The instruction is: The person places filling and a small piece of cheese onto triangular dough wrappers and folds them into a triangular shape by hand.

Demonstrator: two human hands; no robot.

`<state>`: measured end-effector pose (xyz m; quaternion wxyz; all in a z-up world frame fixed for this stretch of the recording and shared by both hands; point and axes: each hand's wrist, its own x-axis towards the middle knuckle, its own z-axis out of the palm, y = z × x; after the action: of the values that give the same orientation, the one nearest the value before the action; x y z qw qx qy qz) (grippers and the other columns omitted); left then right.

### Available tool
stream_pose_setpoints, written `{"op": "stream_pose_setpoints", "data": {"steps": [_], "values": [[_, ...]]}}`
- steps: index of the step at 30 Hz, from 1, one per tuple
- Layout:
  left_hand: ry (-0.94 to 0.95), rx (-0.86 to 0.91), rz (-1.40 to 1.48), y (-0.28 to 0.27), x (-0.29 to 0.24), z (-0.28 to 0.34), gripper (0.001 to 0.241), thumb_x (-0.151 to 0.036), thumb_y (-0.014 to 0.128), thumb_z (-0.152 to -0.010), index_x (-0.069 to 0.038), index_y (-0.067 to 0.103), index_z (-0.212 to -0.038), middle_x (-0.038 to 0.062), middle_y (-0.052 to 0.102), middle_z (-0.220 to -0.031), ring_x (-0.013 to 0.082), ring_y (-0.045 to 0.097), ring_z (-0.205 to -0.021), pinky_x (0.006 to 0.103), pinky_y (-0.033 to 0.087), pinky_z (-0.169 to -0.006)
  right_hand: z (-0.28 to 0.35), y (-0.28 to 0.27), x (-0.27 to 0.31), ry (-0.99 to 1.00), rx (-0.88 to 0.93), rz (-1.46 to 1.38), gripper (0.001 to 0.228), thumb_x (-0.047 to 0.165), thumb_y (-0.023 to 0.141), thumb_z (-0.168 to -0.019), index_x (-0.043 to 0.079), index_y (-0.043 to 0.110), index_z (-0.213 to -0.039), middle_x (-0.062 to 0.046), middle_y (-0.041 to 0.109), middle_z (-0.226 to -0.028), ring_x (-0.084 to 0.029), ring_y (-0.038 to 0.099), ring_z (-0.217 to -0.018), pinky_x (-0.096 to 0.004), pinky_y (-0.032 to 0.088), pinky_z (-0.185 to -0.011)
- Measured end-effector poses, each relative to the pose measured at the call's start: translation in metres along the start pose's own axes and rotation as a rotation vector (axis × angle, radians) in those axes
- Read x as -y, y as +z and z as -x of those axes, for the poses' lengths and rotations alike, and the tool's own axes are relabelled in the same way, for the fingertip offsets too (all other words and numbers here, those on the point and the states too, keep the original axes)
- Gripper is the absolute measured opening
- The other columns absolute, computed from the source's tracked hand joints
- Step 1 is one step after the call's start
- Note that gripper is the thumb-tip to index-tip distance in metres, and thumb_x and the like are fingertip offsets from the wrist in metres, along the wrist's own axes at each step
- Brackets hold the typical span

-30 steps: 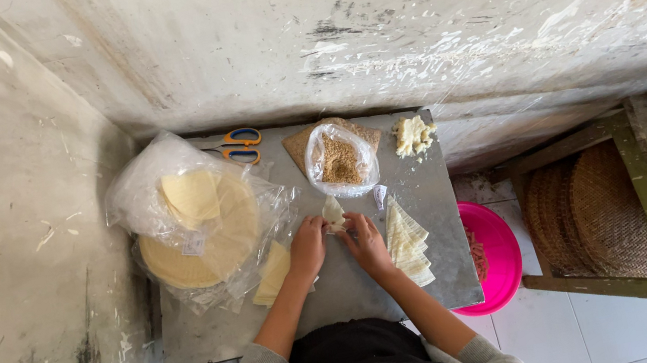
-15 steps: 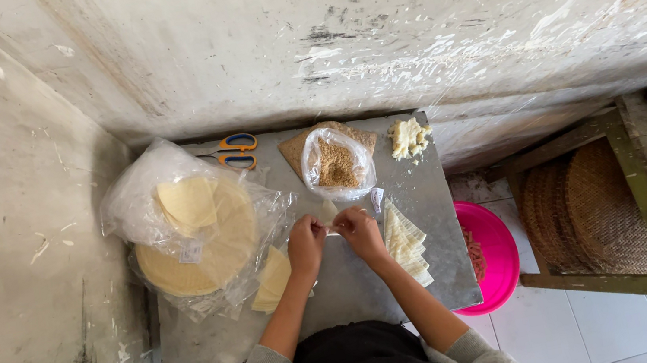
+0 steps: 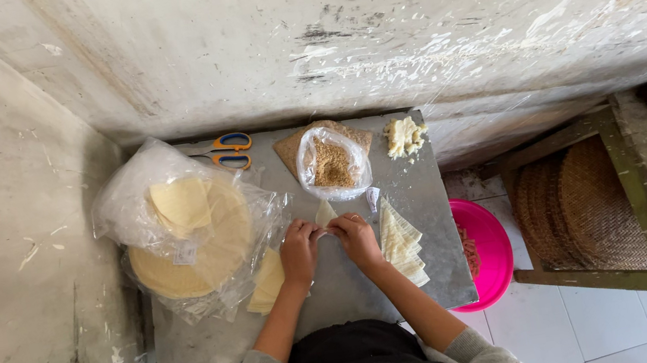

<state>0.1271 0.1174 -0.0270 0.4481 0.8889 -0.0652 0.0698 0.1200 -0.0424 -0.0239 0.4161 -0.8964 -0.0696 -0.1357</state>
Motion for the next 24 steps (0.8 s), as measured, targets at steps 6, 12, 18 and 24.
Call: {"op": "stream_pose_setpoints", "data": {"steps": [6, 12, 18, 24], "values": [[-0.126, 0.035, -0.087, 0.007, 0.007, 0.005, 0.015, -0.023, 0.083, -0.076, -0.011, 0.076, -0.082, 0.005, 0.069, -0.091, 0.0285, 0.065, -0.094, 0.0461, 0.045, -0.091, 0.004, 0.002, -0.008, 0.47, 0.139, -0.112, 0.017, 0.007, 0.085, -0.078, 0.001, 0.075, -0.091, -0.013, 0.073, -0.08, -0.022, 0.065, -0.068, -0.034, 0.055, -0.064], [-0.101, -0.03, -0.078, 0.004, -0.004, 0.003, 0.015, -0.024, 0.081, -0.079, -0.012, 0.074, -0.084, 0.004, 0.069, -0.093, 0.0291, 0.064, -0.096, 0.0453, 0.045, -0.087, 0.011, -0.015, 0.03, -0.078, -0.026, 0.015, 0.012, -0.002, 0.073, -0.086, 0.001, 0.071, -0.097, -0.011, 0.073, -0.096, -0.027, 0.069, -0.09, -0.038, 0.056, -0.08], [0.06, -0.072, -0.06, -0.007, -0.01, 0.016, 0.01, -0.021, 0.077, -0.084, -0.012, 0.075, -0.089, 0.001, 0.07, -0.094, 0.0273, 0.063, -0.094, 0.0444, 0.045, -0.083, 0.014, -0.014, 0.04, -0.093, -0.057, 0.086, 0.016, -0.002, 0.073, -0.084, 0.0, 0.071, -0.101, -0.013, 0.07, -0.101, -0.032, 0.065, -0.095, -0.041, 0.054, -0.083], [-0.03, -0.018, -0.122, 0.0, -0.007, 0.005, 0.012, -0.023, 0.076, -0.086, -0.012, 0.076, -0.091, 0.005, 0.068, -0.099, 0.0286, 0.062, -0.099, 0.0451, 0.045, -0.085, 0.0, -0.004, 0.006, 0.09, 0.088, 0.099, 0.007, 0.008, 0.073, -0.089, 0.005, 0.075, -0.095, -0.012, 0.073, -0.095, -0.032, 0.067, -0.093, -0.043, 0.054, -0.083]]}}
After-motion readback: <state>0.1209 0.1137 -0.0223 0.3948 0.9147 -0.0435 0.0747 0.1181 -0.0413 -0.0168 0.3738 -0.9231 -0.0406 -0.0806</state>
